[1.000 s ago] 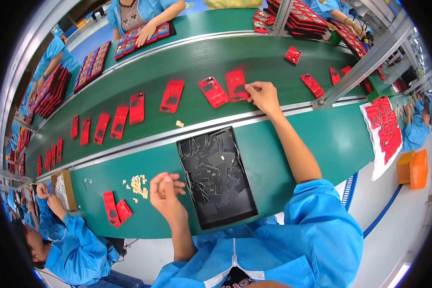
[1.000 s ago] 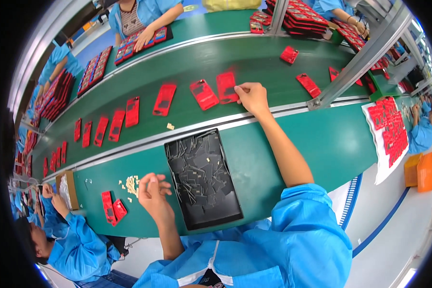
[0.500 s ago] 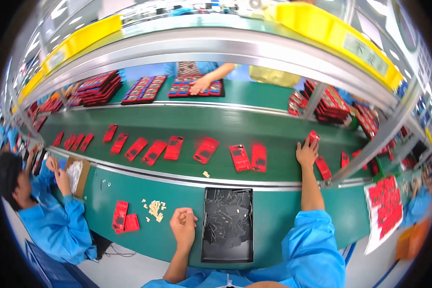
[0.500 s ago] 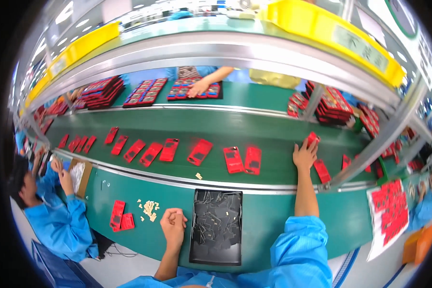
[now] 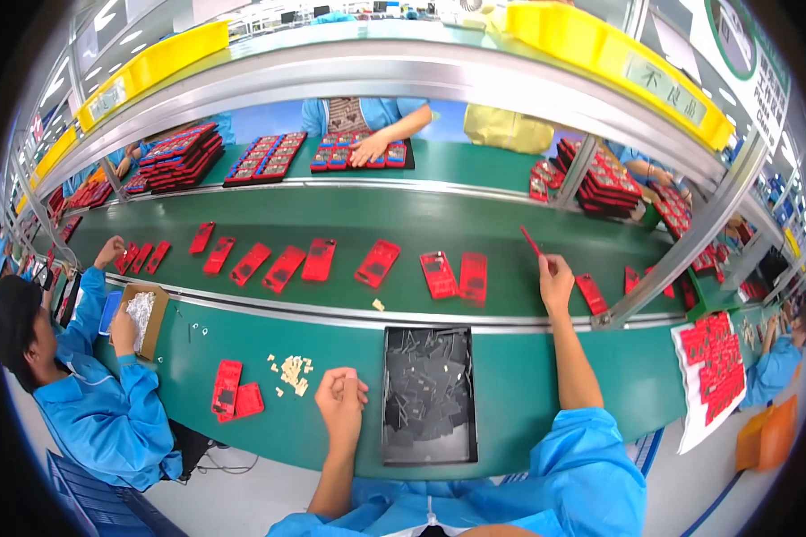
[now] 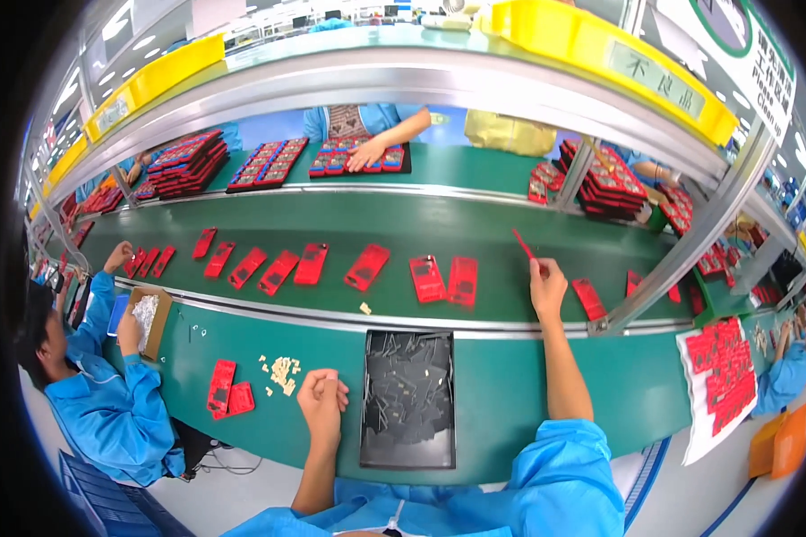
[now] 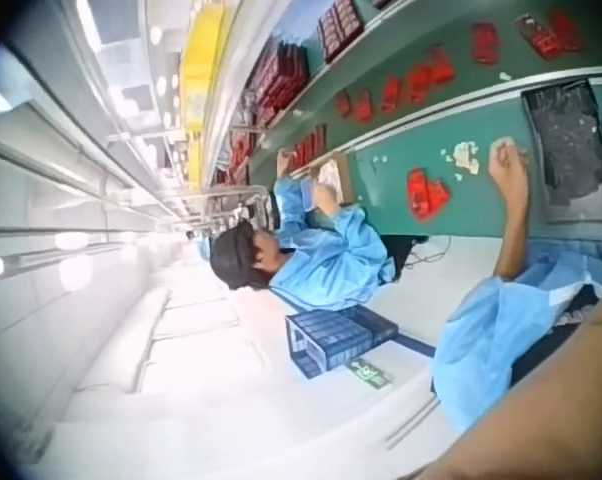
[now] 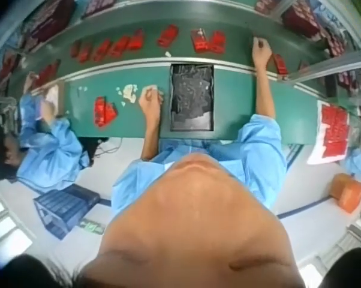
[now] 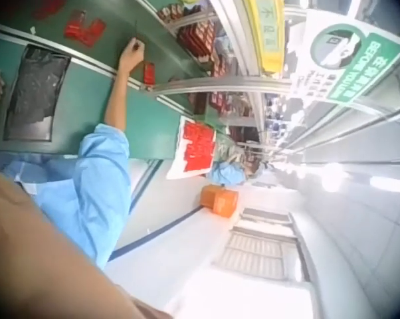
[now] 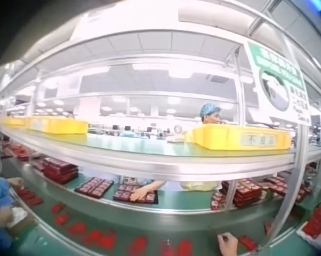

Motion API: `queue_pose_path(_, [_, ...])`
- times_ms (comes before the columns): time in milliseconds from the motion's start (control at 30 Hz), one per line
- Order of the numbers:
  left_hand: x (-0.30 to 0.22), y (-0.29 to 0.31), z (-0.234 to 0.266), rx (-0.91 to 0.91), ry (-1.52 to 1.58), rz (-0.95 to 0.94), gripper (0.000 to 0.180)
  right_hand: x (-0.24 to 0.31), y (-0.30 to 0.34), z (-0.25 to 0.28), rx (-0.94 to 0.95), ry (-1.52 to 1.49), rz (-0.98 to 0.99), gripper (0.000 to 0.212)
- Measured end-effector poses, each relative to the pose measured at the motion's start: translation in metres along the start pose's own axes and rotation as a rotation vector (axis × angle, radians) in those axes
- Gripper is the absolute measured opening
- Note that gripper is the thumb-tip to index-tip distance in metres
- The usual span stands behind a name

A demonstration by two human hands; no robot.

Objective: The person assembles electronic components by hand, placing small black electronic components into red plastic housings on a factory production line.

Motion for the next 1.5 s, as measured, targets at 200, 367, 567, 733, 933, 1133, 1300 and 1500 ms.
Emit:
queue_pose_path(200, [-0.053,0.021,-0.035,0.233,0.032,0.013,0.043,0.231,0.079,0.023,0.331,-0.592,0.609,0.015])
queue_pose_path(367, [-0.055,0.063,-0.104,0.845,0.310,0.463,0.064,0.348,0.178,0.051,0.661,-0.586,1.121,0.028])
queue_pose_path(567, [-0.025,0.075,-0.025,0.595,0.125,0.436,0.034,0.339,0.173,0.033,0.670,-0.703,0.886,0.023])
queue_pose_path(733, [-0.038,0.080,-0.004,0.452,0.222,0.336,0.030,0.325,0.166,-0.045,0.671,-0.320,0.782,0.018])
queue_pose_path(933, [-0.066,0.079,-0.011,0.439,0.222,0.229,0.030,0.329,0.180,-0.095,0.699,-0.077,0.901,0.010])
queue_pose_path(1133, [-0.082,0.063,-0.026,0.448,0.250,0.199,0.031,0.311,0.146,-0.057,0.368,-0.361,0.665,0.012])
queue_pose_path(1300, [-0.074,0.048,-0.056,0.501,0.268,0.242,0.030,0.292,0.148,-0.030,0.424,-0.740,0.169,0.018])
queue_pose_path(1500, [-0.071,0.046,-0.098,0.537,0.245,0.211,0.034,0.325,0.166,0.016,0.253,-0.582,0.532,0.022])
Point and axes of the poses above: each hand's wrist, its own y-axis away from the middle knuckle, its own z-axis out of the back of the hand, x = y × z, the point moved 10 cm from there along -y, towards the middle knuckle, and after that the axes turned 11 degrees about z, right-handed, at the moved point
